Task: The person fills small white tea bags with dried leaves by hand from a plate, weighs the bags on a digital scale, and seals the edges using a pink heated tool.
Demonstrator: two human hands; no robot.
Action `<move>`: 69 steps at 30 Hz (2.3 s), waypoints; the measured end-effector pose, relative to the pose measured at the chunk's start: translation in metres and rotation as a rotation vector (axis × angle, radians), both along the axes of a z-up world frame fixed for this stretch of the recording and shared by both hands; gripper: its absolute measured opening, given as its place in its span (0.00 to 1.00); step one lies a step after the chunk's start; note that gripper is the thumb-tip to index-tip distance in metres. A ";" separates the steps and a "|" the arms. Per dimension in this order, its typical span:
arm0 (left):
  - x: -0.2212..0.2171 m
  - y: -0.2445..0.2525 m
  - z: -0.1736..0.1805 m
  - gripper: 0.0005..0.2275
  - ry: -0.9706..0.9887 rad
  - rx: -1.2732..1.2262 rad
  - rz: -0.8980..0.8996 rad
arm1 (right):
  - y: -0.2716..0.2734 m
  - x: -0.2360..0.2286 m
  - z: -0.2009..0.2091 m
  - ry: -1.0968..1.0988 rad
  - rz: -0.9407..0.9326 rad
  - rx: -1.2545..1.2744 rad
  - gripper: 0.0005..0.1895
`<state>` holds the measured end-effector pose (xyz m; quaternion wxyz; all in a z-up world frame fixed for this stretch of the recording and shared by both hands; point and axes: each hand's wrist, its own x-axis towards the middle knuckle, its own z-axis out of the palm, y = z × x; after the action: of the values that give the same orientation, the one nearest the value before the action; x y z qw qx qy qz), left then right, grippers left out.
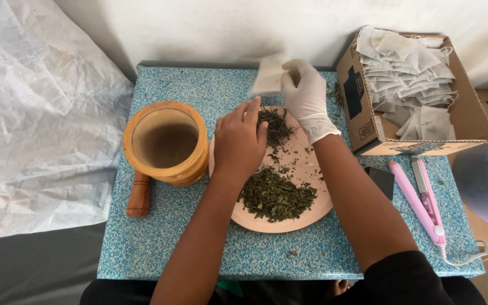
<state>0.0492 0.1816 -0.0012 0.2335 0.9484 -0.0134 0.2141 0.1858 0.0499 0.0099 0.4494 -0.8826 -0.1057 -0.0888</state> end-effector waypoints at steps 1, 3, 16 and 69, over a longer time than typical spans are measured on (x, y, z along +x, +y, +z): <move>-0.001 0.000 0.001 0.21 -0.001 0.000 -0.002 | -0.001 -0.003 0.002 -0.001 -0.002 0.000 0.12; -0.003 0.000 0.003 0.22 -0.031 -0.083 0.004 | -0.003 -0.010 0.007 -0.088 -0.006 0.201 0.10; -0.013 -0.013 0.014 0.44 -0.195 -0.639 -0.156 | -0.021 -0.115 0.030 -0.051 0.331 0.519 0.07; -0.019 -0.017 0.023 0.27 -0.376 -0.409 -0.028 | -0.013 -0.143 0.023 -0.688 0.085 0.106 0.04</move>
<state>0.0301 0.1647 0.0215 0.4164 0.8249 -0.0264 0.3815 0.0424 0.0364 0.0329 0.4361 -0.7711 -0.2830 -0.3677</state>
